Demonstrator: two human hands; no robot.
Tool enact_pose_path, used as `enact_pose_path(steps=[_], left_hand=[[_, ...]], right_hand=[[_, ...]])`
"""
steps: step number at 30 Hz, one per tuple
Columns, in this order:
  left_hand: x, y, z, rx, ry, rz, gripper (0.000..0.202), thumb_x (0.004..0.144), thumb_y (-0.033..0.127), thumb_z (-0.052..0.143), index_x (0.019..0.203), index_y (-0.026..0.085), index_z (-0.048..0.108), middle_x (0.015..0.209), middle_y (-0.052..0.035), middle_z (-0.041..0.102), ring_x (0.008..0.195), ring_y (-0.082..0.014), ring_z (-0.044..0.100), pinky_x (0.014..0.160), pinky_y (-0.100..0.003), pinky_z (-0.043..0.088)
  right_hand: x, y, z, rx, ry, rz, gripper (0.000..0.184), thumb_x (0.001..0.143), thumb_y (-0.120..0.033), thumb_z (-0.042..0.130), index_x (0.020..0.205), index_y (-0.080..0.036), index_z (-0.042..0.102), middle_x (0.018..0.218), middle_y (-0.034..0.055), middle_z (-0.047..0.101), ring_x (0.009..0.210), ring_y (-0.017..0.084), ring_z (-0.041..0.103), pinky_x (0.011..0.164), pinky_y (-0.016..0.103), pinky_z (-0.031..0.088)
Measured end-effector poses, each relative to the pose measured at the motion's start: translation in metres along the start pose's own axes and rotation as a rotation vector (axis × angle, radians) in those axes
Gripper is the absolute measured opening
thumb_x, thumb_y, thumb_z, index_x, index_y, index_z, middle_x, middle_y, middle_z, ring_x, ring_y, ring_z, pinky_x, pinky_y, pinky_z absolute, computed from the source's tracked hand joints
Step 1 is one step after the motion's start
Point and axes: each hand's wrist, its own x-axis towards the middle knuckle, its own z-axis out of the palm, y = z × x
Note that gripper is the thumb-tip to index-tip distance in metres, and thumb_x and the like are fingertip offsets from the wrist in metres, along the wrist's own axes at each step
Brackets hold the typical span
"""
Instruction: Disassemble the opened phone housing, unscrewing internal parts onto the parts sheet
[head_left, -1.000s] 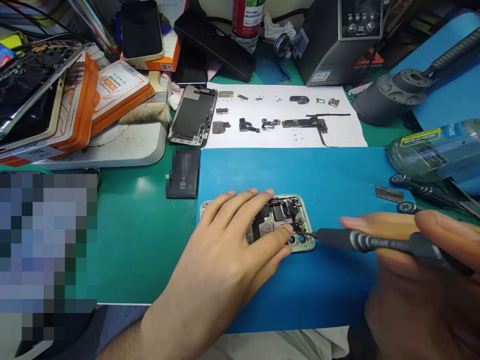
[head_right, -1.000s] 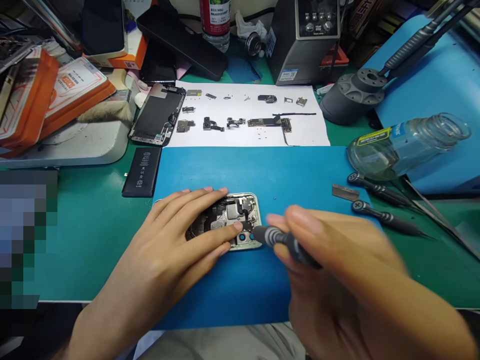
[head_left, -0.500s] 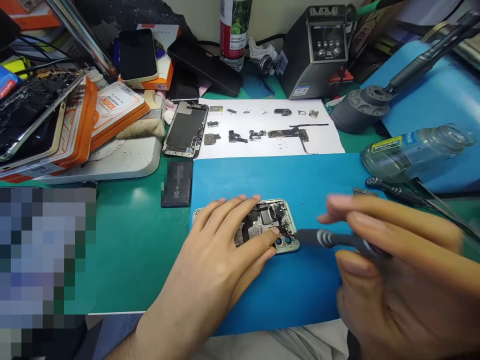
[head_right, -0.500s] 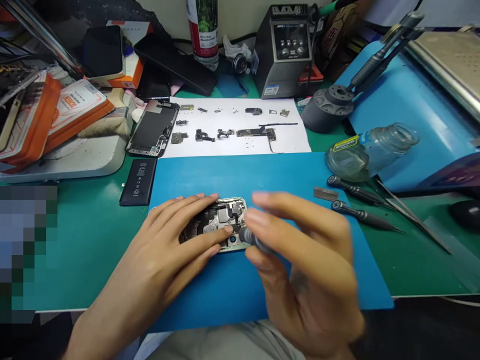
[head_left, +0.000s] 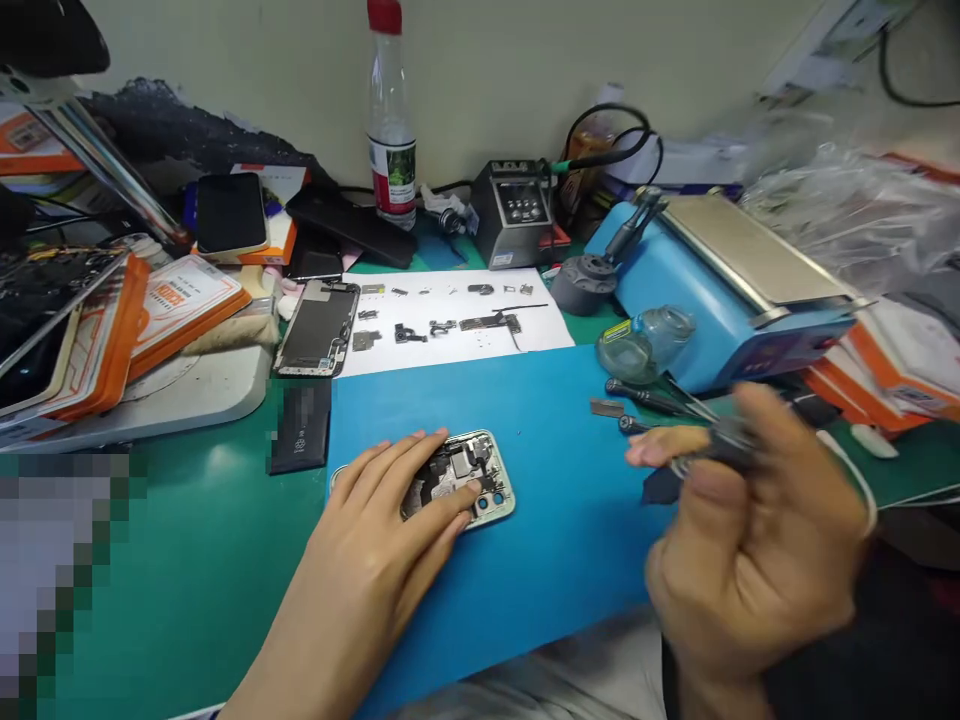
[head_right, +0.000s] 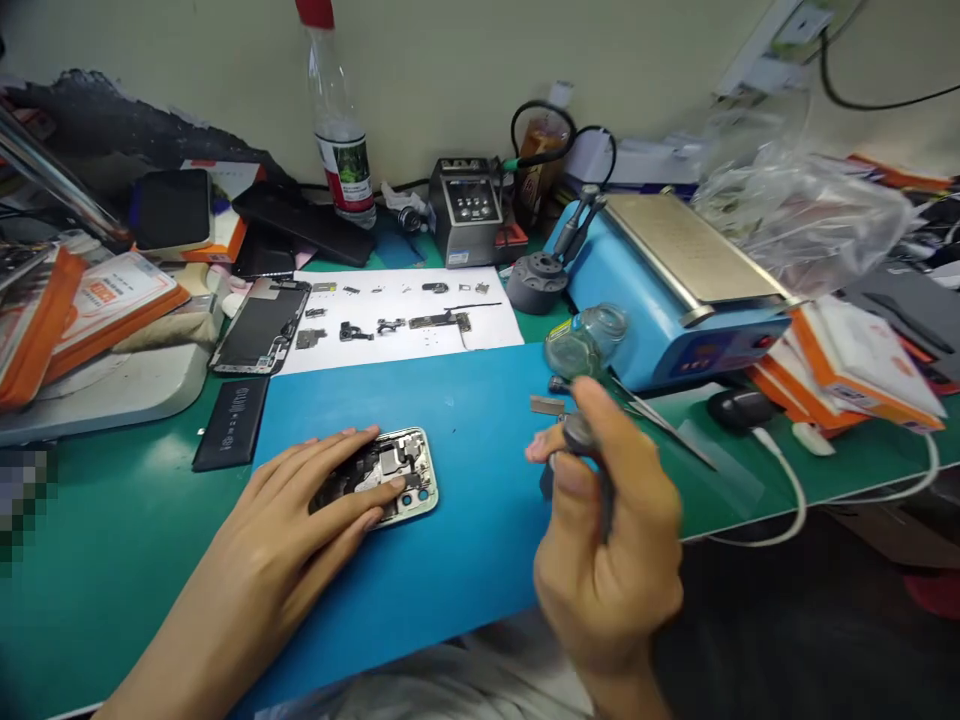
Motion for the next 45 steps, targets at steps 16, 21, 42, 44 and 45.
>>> enact_pose_path(steps=[16, 21, 42, 44, 45], left_hand=[[-0.002, -0.003, 0.006, 0.017, 0.055, 0.011, 0.033, 0.115, 0.026, 0.055, 0.135, 0.036, 0.079, 0.159, -0.0068, 0.066, 0.141, -0.0357, 0.066, 0.109, -0.064, 0.06], [-0.003, -0.001, 0.004, 0.016, 0.054, -0.001, 0.036, 0.115, 0.025, 0.054, 0.137, 0.036, 0.079, 0.161, -0.0062, 0.066, 0.142, -0.0352, 0.066, 0.11, -0.062, 0.061], [0.005, 0.003, -0.002, -0.044, 0.072, -0.025, 0.033, 0.115, 0.022, 0.053, 0.131, 0.032, 0.081, 0.156, -0.0111, 0.07, 0.142, -0.036, 0.068, 0.109, -0.068, 0.062], [0.005, 0.004, -0.001, -0.055, 0.07, -0.032, 0.034, 0.114, 0.022, 0.053, 0.131, 0.032, 0.081, 0.156, -0.0111, 0.07, 0.143, -0.0362, 0.067, 0.11, -0.068, 0.061], [0.005, 0.004, -0.001, -0.062, 0.069, -0.033, 0.034, 0.114, 0.022, 0.053, 0.132, 0.032, 0.081, 0.156, -0.0111, 0.07, 0.143, -0.0362, 0.067, 0.111, -0.068, 0.06]], right_hand=[[0.024, 0.09, -0.072, -0.542, -0.463, -0.075, 0.046, 0.114, -0.057, 0.049, 0.123, -0.026, 0.082, 0.123, 0.0075, 0.078, 0.11, 0.031, 0.073, 0.084, 0.044, 0.057], [0.037, 0.084, -0.067, -0.353, -0.394, 0.107, 0.041, 0.105, -0.065, 0.064, 0.105, -0.03, 0.084, 0.11, 0.0042, 0.081, 0.094, 0.025, 0.075, 0.069, 0.037, 0.056], [0.044, 0.062, -0.037, -0.181, -0.203, 0.063, 0.022, 0.098, -0.047, 0.08, 0.113, -0.031, 0.084, 0.105, 0.0064, 0.078, 0.1, 0.029, 0.069, 0.088, 0.042, 0.056], [0.045, 0.071, -0.041, -0.246, -0.279, -0.001, 0.024, 0.104, -0.049, 0.072, 0.114, -0.031, 0.084, 0.105, 0.0046, 0.079, 0.097, 0.027, 0.071, 0.085, 0.041, 0.056], [0.045, 0.075, -0.041, -0.265, -0.306, -0.032, 0.027, 0.106, -0.05, 0.069, 0.117, -0.031, 0.084, 0.105, 0.004, 0.079, 0.095, 0.026, 0.071, 0.081, 0.04, 0.056]])
